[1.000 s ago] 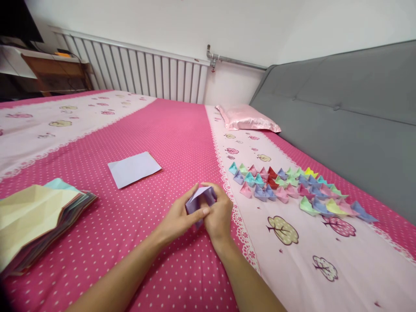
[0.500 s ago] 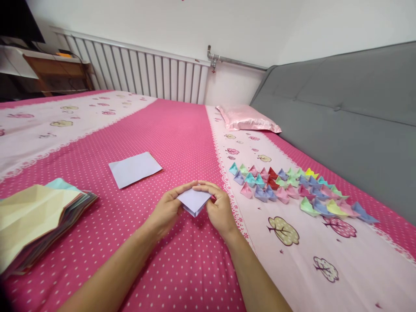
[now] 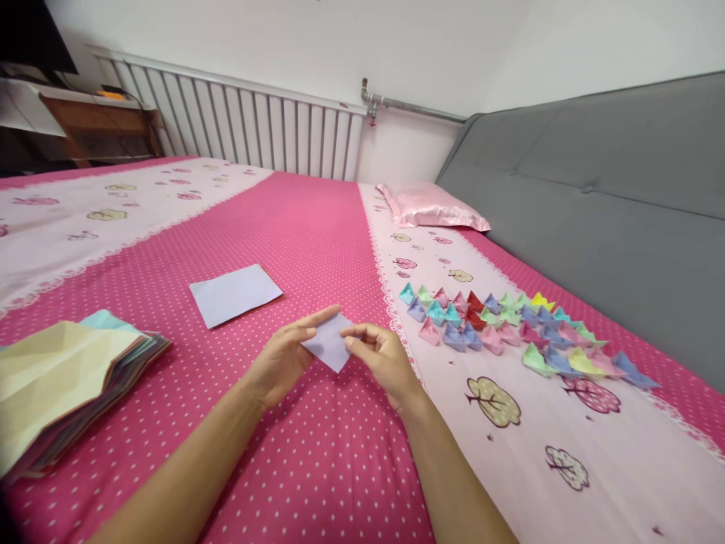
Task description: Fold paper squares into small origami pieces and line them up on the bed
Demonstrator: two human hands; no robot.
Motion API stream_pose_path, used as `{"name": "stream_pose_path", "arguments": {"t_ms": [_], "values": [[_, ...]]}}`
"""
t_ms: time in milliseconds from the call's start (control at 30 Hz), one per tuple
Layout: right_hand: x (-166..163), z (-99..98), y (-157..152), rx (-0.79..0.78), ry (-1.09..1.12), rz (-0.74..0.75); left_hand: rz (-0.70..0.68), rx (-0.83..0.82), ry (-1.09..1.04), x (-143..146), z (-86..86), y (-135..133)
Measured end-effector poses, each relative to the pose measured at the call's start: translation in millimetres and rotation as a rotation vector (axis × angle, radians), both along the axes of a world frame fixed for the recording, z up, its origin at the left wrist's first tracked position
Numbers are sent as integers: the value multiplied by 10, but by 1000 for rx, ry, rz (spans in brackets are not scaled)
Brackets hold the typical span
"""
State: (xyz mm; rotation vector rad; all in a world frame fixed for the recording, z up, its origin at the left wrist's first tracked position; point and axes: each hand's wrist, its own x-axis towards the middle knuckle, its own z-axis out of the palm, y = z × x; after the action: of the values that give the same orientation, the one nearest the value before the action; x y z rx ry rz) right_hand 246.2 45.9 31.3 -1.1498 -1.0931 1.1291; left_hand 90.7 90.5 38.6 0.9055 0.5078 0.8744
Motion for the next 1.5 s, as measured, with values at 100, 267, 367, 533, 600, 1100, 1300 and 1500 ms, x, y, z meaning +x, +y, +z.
{"name": "stream_pose_path", "arguments": {"t_ms": [100, 267, 367, 533, 600, 1100, 1300, 1500], "values": [[-24, -40, -1, -19, -51, -38, 33, 41, 146, 30, -44, 11], [-4, -77, 13, -32, -98, -58, 69, 129, 363, 36, -114, 54], [13, -98, 22, -77, -125, -7, 81, 116, 417, 18, -158, 95], [14, -117, 23, -123, -131, 114, 116, 54, 422, -3, -200, 132], [15, -110, 18, -117, -142, 131, 127, 36, 405, -9, -187, 129], [62, -95, 2, -66, -88, 118, 158, -52, 346, -26, -160, 136], [56, -82, -11, -76, -106, 101, 168, -80, 303, -23, -155, 125], [52, -57, -26, -76, -89, 167, 161, -102, 245, -28, -169, 135]]}}
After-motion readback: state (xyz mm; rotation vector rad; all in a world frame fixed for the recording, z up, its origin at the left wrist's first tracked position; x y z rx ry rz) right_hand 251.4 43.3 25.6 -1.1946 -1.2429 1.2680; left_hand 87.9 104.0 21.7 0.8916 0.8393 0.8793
